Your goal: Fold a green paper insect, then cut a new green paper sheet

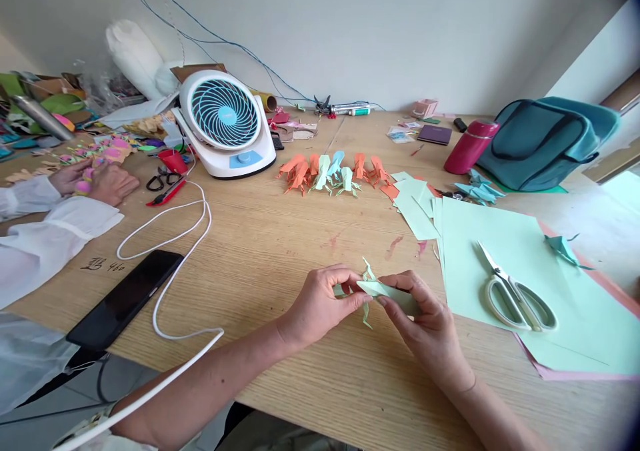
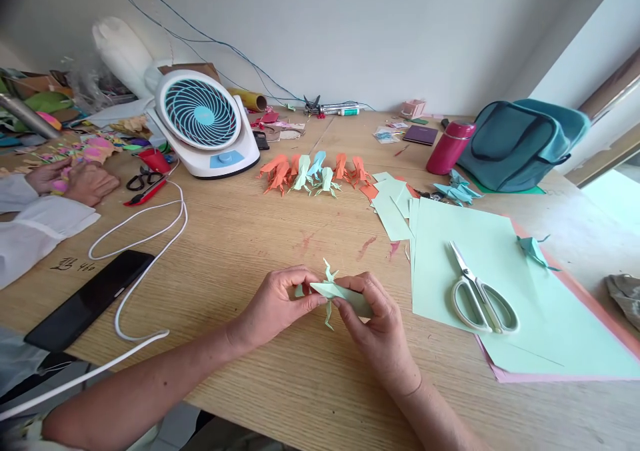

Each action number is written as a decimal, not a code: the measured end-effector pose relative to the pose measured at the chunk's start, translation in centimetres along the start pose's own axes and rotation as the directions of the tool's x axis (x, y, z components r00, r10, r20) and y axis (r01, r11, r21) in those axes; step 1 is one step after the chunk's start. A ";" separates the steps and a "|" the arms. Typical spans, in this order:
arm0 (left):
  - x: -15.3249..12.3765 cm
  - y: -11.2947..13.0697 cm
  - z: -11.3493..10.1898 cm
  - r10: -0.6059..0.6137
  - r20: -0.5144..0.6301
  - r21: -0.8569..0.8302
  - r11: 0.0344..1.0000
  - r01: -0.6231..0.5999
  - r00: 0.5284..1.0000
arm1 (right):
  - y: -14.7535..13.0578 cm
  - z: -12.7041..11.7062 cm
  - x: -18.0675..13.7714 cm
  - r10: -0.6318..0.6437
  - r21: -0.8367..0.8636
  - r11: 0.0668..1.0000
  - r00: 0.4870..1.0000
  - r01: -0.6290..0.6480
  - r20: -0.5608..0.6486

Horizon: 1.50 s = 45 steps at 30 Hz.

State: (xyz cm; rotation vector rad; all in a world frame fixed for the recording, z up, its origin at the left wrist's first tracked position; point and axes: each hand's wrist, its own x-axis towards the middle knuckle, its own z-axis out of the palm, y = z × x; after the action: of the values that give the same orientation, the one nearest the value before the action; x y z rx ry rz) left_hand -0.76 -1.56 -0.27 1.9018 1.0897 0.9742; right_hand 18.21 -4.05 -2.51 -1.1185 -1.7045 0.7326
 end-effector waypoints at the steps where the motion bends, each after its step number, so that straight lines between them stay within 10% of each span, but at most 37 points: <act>1: 0.0 0.1 -0.1 0.035 0.005 0.054 0.998 -0.035 0.999 | 0.0 0.0 0.0 -0.013 -0.004 1.000 1.000 0.013 0.011; 6: 0.1 0.0 -0.7 0.243 0.060 0.390 0.887 -0.247 0.968 | -0.1 -0.2 0.0 -0.061 -0.082 0.994 0.996 0.067 0.072; 16: 0.1 -0.1 -0.7 0.260 0.116 0.397 0.873 -0.285 0.959 | -0.2 0.1 0.3 0.137 0.157 0.976 0.986 -0.151 0.099; 37: 0.0 1.2 0.3 -0.033 0.022 -0.067 0.997 0.034 0.999 | -0.2 -0.2 0.9 0.391 0.501 0.714 0.872 -0.489 0.295; 45: 0.7 0.9 -1.5 -0.034 0.122 0.045 0.999 0.029 0.992 | 0.4 -1.0 1.2 0.394 0.469 0.735 0.872 -0.489 0.291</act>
State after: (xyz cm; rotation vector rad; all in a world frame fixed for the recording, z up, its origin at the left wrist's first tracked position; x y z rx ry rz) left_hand -1.51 -0.94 1.31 1.9461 1.0733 0.8112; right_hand 19.07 -2.85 -2.03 -1.0834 -1.2343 1.5458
